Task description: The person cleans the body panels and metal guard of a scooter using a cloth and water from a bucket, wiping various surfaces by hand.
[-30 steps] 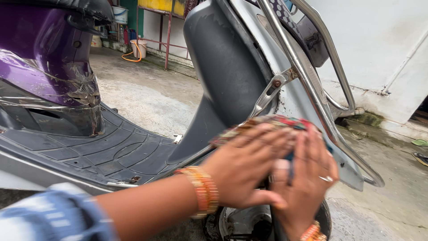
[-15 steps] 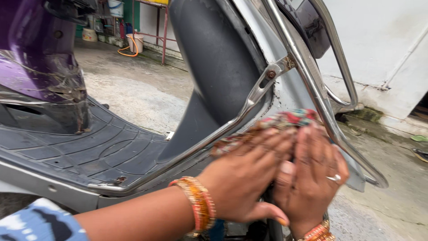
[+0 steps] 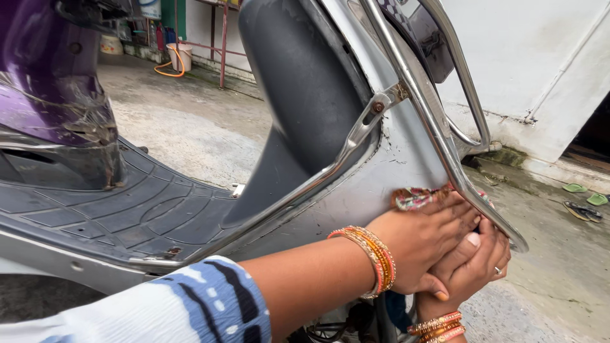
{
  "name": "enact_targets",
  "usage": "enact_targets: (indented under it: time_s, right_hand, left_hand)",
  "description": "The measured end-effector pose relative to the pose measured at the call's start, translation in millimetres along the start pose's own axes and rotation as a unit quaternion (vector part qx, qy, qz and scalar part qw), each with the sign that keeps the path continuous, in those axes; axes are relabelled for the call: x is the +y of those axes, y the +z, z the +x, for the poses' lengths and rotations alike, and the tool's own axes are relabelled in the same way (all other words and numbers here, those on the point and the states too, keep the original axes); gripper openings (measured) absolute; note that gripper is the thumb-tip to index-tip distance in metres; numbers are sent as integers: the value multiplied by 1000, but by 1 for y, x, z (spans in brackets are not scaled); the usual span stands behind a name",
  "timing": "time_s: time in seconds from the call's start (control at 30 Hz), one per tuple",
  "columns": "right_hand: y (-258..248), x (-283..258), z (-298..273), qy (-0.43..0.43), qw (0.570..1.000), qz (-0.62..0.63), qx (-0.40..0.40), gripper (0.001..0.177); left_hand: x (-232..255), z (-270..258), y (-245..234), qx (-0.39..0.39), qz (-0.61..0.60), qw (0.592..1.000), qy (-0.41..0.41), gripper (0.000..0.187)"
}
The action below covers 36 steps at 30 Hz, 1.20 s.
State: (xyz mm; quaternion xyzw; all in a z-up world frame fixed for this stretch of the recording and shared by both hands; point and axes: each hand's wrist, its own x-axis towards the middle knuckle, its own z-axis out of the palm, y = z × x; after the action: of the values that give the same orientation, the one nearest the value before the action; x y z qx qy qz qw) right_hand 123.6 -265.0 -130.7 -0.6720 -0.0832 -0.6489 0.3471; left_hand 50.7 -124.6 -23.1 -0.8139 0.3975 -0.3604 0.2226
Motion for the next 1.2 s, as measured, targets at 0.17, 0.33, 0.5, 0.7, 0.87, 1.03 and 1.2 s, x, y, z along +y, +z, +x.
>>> enact_targets:
  time_s: [0.17,0.33,0.5,0.7,0.87,1.03,1.2]
  right_hand:
    - [-5,-58,10,-42,999,5,-27,66]
    - [3,-129,21,-98,991,-62,-69,66]
    - [-1,-155,31,-202,971,-36,-124,53]
    - [-6,-112,35,-239,965,-28,-103,51]
    - [-10,-67,35,-202,973,-47,-100,53]
    - [-15,-48,30,-183,979,-34,-87,53]
    - [-13,-55,19,-113,992,-12,-51,55]
  left_hand:
    - [-20,-37,-12,34,-28,999,-23,117]
    - [-40,-104,-40,51,9,996,-69,119]
    - [-44,-124,-53,88,64,990,-92,112]
    - [-26,-100,-39,83,63,987,-124,114]
    - [-23,-64,-28,70,61,991,-101,115]
    - [-24,-34,-28,16,83,995,-50,121]
    - [-22,-27,-30,-16,121,992,-28,121]
